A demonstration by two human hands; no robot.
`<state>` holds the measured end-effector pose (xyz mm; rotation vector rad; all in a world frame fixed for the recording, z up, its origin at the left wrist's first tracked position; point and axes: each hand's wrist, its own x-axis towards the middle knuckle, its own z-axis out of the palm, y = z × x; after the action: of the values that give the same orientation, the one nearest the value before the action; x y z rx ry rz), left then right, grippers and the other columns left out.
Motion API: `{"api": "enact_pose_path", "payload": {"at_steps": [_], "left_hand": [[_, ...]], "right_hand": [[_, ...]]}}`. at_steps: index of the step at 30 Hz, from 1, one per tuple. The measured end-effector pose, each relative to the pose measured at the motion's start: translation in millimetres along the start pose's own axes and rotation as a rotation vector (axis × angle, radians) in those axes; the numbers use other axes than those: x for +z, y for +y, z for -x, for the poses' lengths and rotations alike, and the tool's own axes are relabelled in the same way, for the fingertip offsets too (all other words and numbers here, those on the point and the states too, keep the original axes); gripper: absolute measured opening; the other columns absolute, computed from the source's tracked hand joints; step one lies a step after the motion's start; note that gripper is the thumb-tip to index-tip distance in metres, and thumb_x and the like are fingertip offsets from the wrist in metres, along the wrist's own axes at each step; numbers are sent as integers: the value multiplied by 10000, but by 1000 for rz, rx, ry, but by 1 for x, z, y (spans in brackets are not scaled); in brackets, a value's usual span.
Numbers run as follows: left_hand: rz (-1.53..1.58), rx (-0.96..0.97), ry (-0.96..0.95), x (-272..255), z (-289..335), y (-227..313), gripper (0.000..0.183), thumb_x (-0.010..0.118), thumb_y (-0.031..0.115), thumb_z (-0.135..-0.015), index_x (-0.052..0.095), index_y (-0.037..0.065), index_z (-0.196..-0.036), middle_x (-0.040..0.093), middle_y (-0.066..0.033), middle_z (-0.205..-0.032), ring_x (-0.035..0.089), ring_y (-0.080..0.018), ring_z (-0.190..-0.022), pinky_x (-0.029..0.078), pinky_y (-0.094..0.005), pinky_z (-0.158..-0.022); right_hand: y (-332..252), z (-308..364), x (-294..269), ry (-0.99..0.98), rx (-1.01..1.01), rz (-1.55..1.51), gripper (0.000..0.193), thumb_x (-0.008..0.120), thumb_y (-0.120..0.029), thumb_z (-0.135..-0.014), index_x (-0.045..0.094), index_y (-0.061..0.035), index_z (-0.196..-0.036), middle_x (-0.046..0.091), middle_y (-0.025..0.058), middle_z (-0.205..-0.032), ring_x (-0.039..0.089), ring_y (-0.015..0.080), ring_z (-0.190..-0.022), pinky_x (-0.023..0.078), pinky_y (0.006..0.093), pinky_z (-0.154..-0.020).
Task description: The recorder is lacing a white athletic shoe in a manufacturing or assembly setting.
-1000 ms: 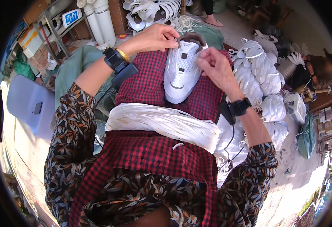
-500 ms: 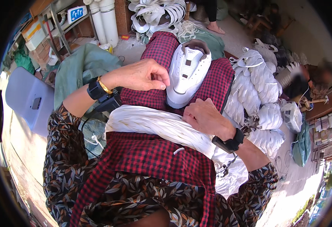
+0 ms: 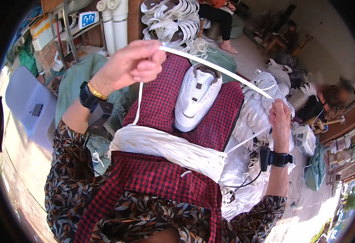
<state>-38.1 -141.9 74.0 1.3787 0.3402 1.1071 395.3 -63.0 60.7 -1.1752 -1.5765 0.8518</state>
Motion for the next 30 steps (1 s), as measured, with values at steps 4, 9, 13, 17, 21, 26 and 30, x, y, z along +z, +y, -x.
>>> {"api": "enact_pose_path", "payload": {"at_steps": [4, 9, 13, 17, 21, 26, 30], "left_hand": [[80, 204, 32, -16, 13, 52, 288, 398, 254, -1083, 498, 56, -901, 348, 73, -653, 304, -31, -502, 284, -192, -462], [26, 256, 15, -6, 8, 61, 297, 441, 268, -1067, 547, 29, -926, 359, 80, -626, 312, -19, -498, 283, -189, -465], [-379, -33, 141, 23, -9, 30, 298, 551, 217, -1025, 674, -47, -962, 480, 34, -593, 393, -27, -485, 294, -191, -443], [-542, -57, 110, 44, -29, -2, 226, 638, 161, -977, 721, -48, -969, 610, -18, -696, 484, -40, -551, 379, -185, -493], [-719, -169, -77, 59, -40, -30, 174, 645, 120, -957, 737, -28, -966, 663, -19, -741, 539, -38, -607, 425, -196, -538], [-869, -166, -202, 81, -50, -57, 183, 679, 144, -927, 737, -26, -959, 675, -33, -736, 550, -62, -650, 453, -247, -583], [-1007, -81, -142, 78, -48, -62, 152, 694, 125, -881, 713, -25, -868, 652, -83, -708, 543, -85, -606, 445, -283, -555]], "right_hand": [[94, -20, -72, 293, 178, 68, 275, 533, -288, -924, 447, -159, -698, 328, -91, -598, 280, 25, -472, 194, 232, -421], [164, -19, -110, 426, -218, 787, 241, 555, -219, -889, 561, -24, -748, 576, 164, -634, 562, 327, -552, 440, 440, -539], [124, -30, -144, 549, -406, 1152, 133, 612, -143, -864, 669, -23, -868, 650, 258, -777, 659, 430, -769, 498, 491, -669], [50, -29, -195, 814, -456, 1074, 114, 596, -115, -866, 665, -24, -872, 679, 187, -871, 651, 392, -813, 509, 472, -726], [23, -11, -140, 607, -391, 1370, 389, 557, -8, -813, 663, -80, -1180, 654, 174, -1054, 616, 359, -955, 499, 434, -873], [8, 45, 43, -294, -346, 22, 359, 485, -117, -977, 529, 20, -1306, 631, 136, -1192, 652, 220, -1065, 512, 341, -909], [-8, 73, 117, -566, 8, -347, 319, 488, -190, -1022, 543, 25, -1250, 635, 108, -1072, 647, 164, -916, 527, 319, -800]]}}
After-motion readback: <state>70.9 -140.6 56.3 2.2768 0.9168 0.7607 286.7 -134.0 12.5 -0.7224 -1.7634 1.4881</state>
